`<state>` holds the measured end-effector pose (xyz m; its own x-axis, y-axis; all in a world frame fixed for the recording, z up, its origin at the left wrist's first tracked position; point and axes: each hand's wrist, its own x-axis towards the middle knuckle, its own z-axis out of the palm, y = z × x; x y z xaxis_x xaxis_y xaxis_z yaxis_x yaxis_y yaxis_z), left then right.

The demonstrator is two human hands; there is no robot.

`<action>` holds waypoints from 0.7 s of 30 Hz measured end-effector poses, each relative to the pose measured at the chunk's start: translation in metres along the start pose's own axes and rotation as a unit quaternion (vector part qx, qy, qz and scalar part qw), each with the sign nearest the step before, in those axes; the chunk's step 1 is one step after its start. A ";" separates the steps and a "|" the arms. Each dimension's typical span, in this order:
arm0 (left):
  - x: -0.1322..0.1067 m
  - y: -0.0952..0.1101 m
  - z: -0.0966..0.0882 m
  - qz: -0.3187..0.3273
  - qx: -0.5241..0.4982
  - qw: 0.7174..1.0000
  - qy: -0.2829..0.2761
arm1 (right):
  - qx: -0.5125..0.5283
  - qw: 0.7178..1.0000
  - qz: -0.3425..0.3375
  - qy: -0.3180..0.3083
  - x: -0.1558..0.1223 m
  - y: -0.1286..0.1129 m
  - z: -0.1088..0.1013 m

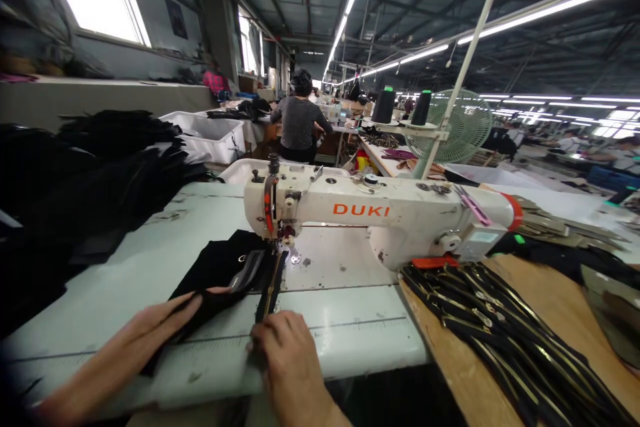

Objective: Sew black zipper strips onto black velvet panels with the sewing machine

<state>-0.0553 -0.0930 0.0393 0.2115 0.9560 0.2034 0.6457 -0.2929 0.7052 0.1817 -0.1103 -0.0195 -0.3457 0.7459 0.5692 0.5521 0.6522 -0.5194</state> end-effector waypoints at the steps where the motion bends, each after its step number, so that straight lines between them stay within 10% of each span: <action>1: 0.005 0.008 -0.007 -0.027 -0.018 0.999 0.015 | 0.074 0.996 0.059 0.009 0.007 0.002 -0.008; 5: 0.013 0.034 -0.019 -0.060 -0.042 0.997 0.018 | 0.227 0.948 0.221 0.006 0.033 0.030 -0.049; 13: 0.012 0.039 -0.014 -0.021 -0.018 1.000 0.014 | 0.178 0.962 0.202 -0.044 0.081 0.053 -0.103; 18: -0.007 0.026 0.001 0.075 0.096 0.992 0.013 | -0.023 0.989 -0.064 -0.131 0.056 0.006 -0.066; 21: -0.023 0.024 0.016 0.196 0.188 0.962 -0.016 | -0.182 0.970 -0.145 -0.076 0.019 -0.009 -0.026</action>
<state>-0.0328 -0.1226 0.0406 0.5118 0.7709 0.3791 0.7302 -0.6229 0.2808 0.1901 -0.1059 0.0122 -0.6190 0.5682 0.5422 0.6371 0.7670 -0.0764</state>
